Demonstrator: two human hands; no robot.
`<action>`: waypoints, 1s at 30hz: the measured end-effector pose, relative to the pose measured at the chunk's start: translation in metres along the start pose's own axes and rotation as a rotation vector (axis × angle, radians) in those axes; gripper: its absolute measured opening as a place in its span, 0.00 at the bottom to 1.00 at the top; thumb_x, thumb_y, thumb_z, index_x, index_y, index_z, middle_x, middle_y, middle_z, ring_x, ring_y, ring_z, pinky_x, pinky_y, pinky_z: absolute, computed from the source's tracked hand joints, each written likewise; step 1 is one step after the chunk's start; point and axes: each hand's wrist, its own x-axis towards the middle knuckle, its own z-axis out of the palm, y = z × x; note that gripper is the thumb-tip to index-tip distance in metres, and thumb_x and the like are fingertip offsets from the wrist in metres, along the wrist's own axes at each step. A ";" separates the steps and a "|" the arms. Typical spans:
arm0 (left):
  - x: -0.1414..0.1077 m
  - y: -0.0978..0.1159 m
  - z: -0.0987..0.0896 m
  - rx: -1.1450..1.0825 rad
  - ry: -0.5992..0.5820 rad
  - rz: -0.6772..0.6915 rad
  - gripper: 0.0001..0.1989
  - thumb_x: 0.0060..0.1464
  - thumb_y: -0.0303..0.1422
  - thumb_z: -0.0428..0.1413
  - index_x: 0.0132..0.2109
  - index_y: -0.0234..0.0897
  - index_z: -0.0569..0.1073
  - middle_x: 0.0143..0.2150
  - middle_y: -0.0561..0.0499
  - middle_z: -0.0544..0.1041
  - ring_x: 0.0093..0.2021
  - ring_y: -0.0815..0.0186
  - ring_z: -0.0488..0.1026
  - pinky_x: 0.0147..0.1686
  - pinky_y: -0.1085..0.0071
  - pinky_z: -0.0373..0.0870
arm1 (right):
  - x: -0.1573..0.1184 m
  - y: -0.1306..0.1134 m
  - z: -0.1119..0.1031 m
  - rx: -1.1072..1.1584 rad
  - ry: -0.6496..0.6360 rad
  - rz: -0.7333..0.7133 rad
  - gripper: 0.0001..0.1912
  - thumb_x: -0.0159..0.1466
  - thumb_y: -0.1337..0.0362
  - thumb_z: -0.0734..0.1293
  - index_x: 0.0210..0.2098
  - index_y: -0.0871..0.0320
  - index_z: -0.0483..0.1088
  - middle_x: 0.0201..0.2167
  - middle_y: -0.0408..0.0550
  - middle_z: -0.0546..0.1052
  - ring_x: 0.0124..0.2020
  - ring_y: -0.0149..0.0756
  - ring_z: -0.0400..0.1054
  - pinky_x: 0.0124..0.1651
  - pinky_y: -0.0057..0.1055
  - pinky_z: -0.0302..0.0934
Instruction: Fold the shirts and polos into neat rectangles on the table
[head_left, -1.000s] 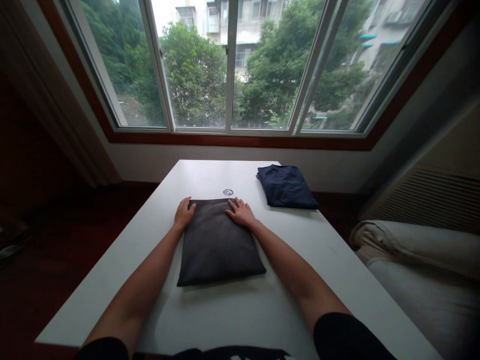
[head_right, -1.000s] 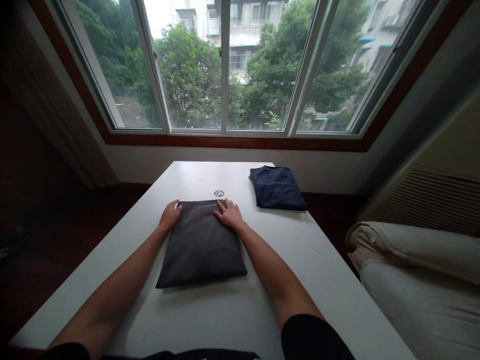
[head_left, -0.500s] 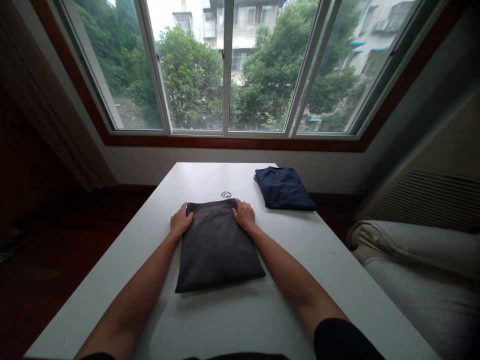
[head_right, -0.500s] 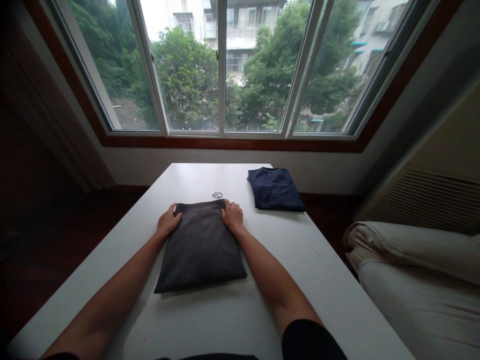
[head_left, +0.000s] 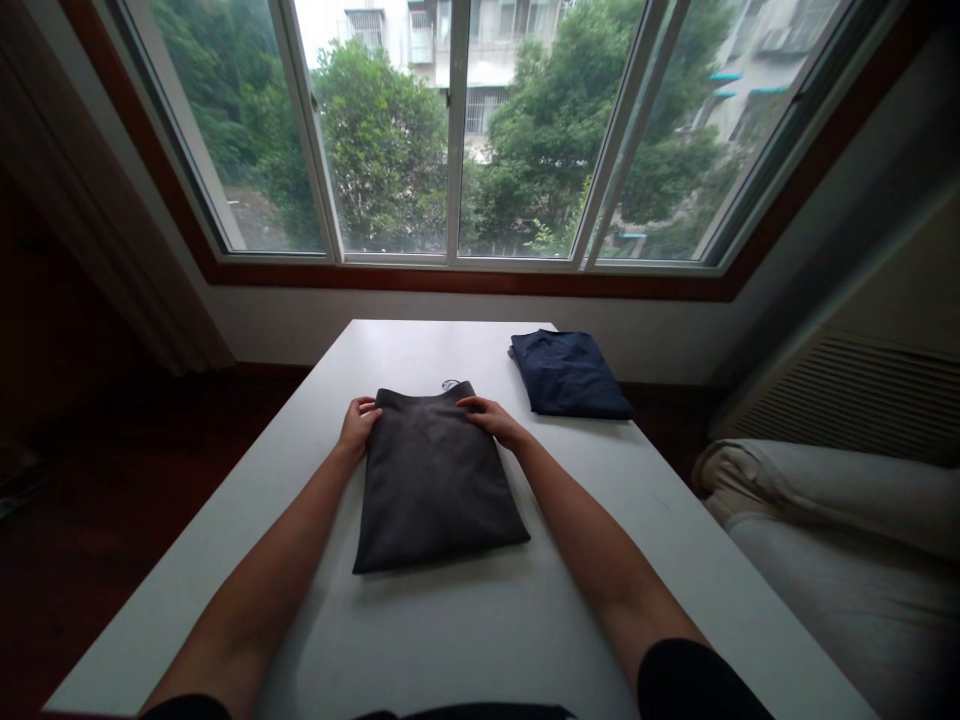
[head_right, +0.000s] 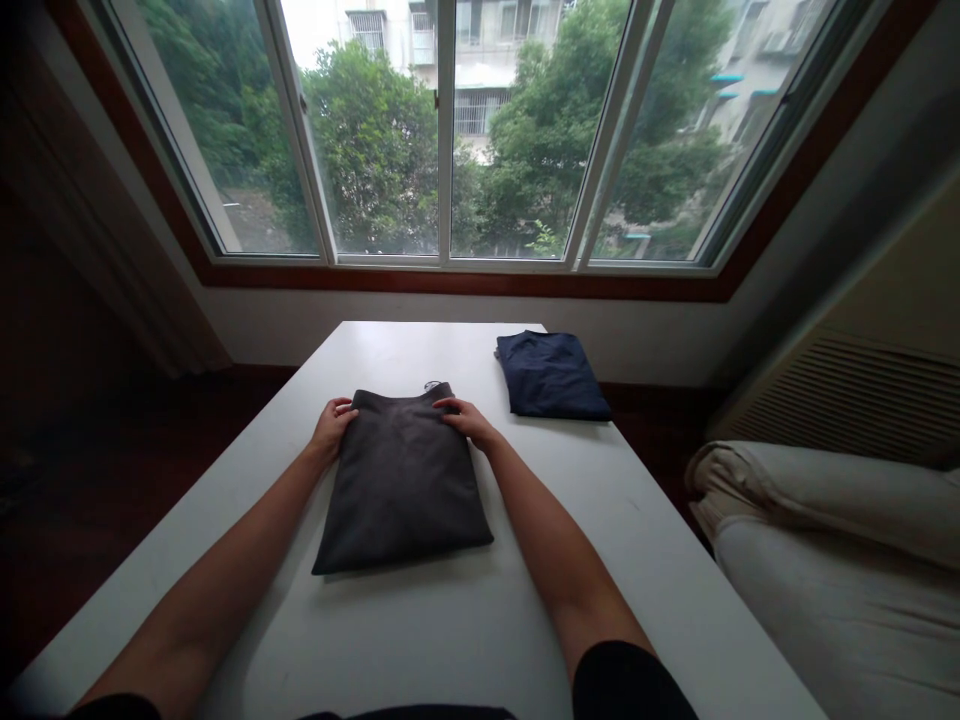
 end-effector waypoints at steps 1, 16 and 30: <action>0.002 -0.002 0.002 -0.051 -0.022 -0.007 0.25 0.41 0.33 0.68 0.47 0.39 0.69 0.42 0.50 0.76 0.34 0.66 0.76 0.32 0.71 0.74 | 0.001 0.003 -0.002 0.032 0.047 -0.025 0.24 0.57 0.60 0.71 0.54 0.55 0.77 0.46 0.47 0.81 0.41 0.39 0.74 0.43 0.31 0.70; 0.059 0.028 0.076 0.478 -0.212 0.250 0.18 0.57 0.31 0.55 0.53 0.37 0.79 0.62 0.42 0.76 0.65 0.54 0.70 0.66 0.53 0.62 | 0.034 -0.008 -0.059 -0.516 0.671 -0.148 0.19 0.64 0.63 0.67 0.53 0.60 0.77 0.54 0.57 0.77 0.58 0.46 0.70 0.66 0.45 0.61; -0.049 -0.009 0.097 1.366 -0.627 0.566 0.31 0.71 0.50 0.46 0.74 0.43 0.62 0.77 0.44 0.57 0.77 0.48 0.51 0.73 0.44 0.44 | -0.005 0.015 0.025 -1.199 0.145 -0.129 0.28 0.76 0.51 0.58 0.71 0.53 0.63 0.74 0.57 0.60 0.75 0.50 0.50 0.74 0.52 0.43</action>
